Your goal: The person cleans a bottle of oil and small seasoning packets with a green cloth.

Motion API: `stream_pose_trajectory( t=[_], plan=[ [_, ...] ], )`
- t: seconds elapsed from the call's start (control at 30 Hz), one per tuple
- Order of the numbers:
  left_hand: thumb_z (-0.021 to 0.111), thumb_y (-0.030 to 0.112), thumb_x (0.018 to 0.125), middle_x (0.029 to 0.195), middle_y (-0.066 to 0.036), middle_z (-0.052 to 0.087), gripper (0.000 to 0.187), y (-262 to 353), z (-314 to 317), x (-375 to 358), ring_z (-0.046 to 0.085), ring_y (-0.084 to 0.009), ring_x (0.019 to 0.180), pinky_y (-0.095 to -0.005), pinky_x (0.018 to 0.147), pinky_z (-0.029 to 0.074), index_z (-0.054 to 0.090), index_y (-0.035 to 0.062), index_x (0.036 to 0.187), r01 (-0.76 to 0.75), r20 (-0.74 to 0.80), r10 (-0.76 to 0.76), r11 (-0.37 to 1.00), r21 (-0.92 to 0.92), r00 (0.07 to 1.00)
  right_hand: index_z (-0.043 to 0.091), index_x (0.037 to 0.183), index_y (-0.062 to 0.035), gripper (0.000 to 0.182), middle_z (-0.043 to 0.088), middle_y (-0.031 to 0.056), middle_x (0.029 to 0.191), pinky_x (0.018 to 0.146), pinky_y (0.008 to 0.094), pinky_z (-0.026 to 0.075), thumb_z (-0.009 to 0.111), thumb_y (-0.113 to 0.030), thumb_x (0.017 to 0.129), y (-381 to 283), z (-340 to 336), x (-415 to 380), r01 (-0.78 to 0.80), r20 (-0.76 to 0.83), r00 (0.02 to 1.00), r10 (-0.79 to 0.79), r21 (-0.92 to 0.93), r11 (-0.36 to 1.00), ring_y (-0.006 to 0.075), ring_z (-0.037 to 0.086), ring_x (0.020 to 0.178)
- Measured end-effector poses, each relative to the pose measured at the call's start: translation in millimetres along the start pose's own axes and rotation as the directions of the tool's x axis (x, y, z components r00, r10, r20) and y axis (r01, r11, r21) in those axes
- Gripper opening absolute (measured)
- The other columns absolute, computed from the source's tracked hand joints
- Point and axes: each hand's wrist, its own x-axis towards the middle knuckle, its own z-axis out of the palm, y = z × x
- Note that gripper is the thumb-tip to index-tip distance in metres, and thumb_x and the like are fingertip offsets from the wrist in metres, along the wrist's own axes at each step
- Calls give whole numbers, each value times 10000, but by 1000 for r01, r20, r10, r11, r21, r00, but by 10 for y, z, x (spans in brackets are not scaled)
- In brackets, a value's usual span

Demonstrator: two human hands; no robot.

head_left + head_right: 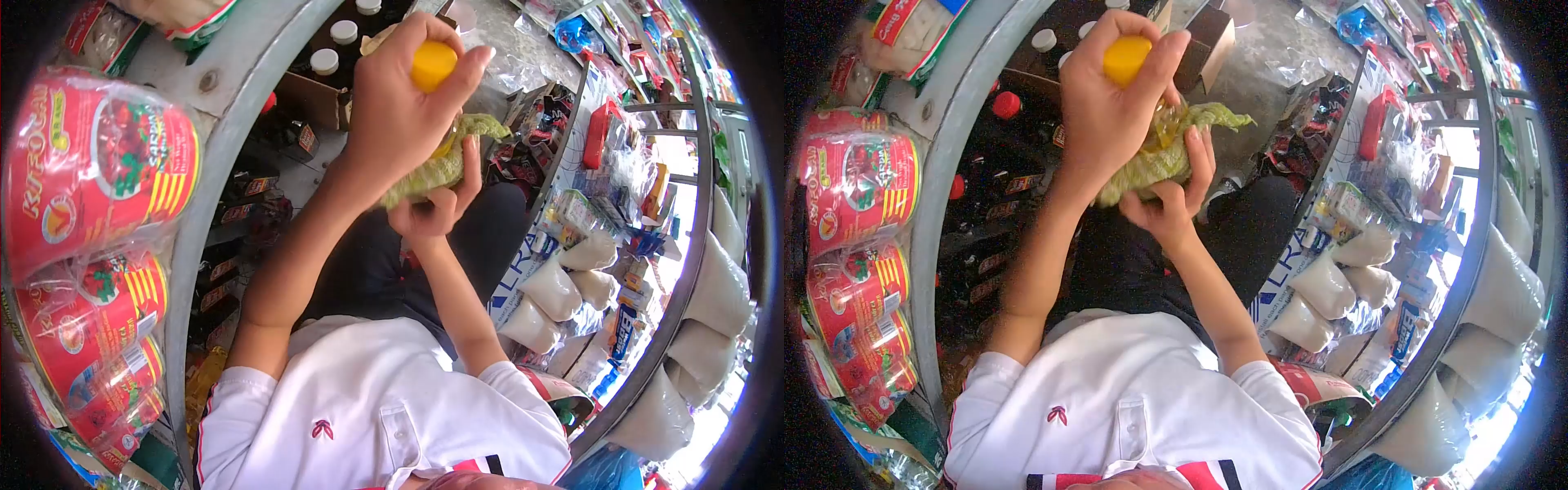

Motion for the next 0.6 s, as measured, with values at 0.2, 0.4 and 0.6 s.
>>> stream_pose_trajectory(
  t=[0.2, 0.4, 0.6],
  plan=[
    [658, 215, 1030, 663, -28, 554, 235, 36, -59, 213, 600, -108, 565, -261, 511, 442, 560, 29, 924, 88, 84, -88, 996, 10, 992, 407, 1412, 15, 733, 335, 347, 1562, 1167, 541, 355, 775, -272, 847, 152, 213, -541, -136, -131, 980, 148, 94, 986, 479, 409, 1428],
    [734, 326, 948, 729, -58, 649, 317, -23, 2, 205, 682, -185, 650, -295, 605, 520, 632, 27, 913, 71, 180, -58, 995, -65, 982, 306, 1542, 65, 759, 423, 273, 1537, 1160, 477, 360, 487, -455, 1020, -76, 54, 114, -489, 25, 870, 492, 156, 858, 389, 473, 1396],
    [681, 196, 1000, 737, 3, 613, 180, -50, -162, 121, 628, -65, 629, -238, 583, 509, 597, 51, 935, -139, 268, 155, 987, -81, 951, 567, 1372, 23, 556, 638, 106, 1259, 971, 354, 498, 434, -417, 1058, 448, -148, 526, -764, 465, 610, 642, 560, 320, 201, 612, 1150]
  ],
)
